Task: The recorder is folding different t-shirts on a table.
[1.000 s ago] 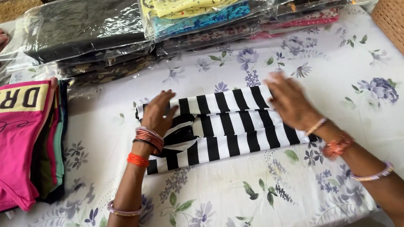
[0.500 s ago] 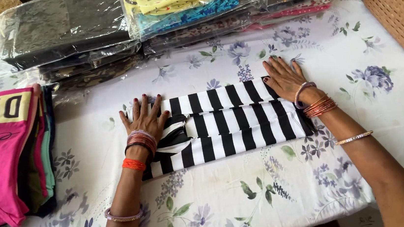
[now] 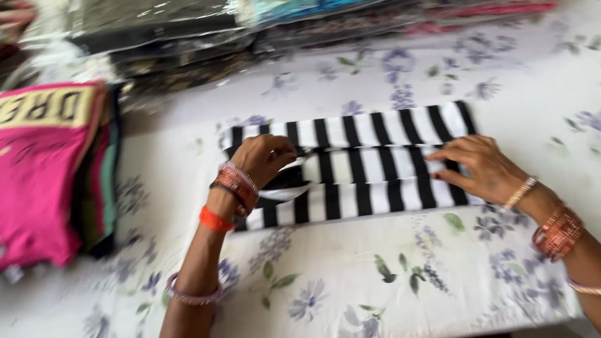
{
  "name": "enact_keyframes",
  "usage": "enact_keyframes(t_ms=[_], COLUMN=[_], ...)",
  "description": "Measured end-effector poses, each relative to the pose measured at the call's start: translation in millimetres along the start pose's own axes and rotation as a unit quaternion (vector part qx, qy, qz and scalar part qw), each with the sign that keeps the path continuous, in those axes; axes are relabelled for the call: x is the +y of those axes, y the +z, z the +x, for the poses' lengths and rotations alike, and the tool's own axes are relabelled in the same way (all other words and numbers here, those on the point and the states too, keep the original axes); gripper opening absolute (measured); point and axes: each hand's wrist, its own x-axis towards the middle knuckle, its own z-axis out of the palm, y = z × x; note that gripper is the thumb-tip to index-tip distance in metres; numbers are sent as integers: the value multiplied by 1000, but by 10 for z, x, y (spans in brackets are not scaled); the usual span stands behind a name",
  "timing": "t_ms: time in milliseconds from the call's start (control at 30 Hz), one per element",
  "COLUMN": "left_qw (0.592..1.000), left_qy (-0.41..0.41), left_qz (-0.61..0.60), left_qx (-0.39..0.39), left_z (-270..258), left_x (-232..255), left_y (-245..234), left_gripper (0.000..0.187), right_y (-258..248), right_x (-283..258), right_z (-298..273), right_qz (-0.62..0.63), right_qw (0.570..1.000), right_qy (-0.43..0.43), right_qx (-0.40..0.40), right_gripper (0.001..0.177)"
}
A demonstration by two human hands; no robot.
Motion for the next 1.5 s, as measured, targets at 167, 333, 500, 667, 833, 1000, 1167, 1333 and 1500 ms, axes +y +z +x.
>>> enact_keyframes(t_ms=[167,333,500,667,833,1000,1167,1333,1500], left_qw=[999,994,984,980,952,954,967,997,978], left_qy=[-4,76,6,-17,17,68,19,-36,-173], left_qz=[-31,83,176,200,300,288,238,57,91], left_qx=[-24,-3,0,13,65,49,-89,29,73], left_z=[-277,-265,-241,-296,-418,-564,-722,-683,-314], left_x=[-20,-9,104,155,574,718,579,484,32], left_y=[-22,282,332,356,139,25,86,49,178], left_gripper=[17,53,66,68,35,17,13,37,37], right_y=[-94,-4,-172,-143,-138,-111,-124,-63,-54], right_x=[-157,-76,-247,-173,-166,-111,-115,-59,-47], right_z=[67,-11,25,5,-7,-15,-25,-43,-42], right_qz=[-2,90,95,125,121,131,123,160,135], right_qw=[994,992,988,981,981,979,976,972,976], right_qy=[82,59,87,109,112,116,133,135,133], right_qx=[-75,-59,-81,-104,-100,-108,-119,-109,-106], right_gripper=[43,29,30,33,33,33,32,35,36])
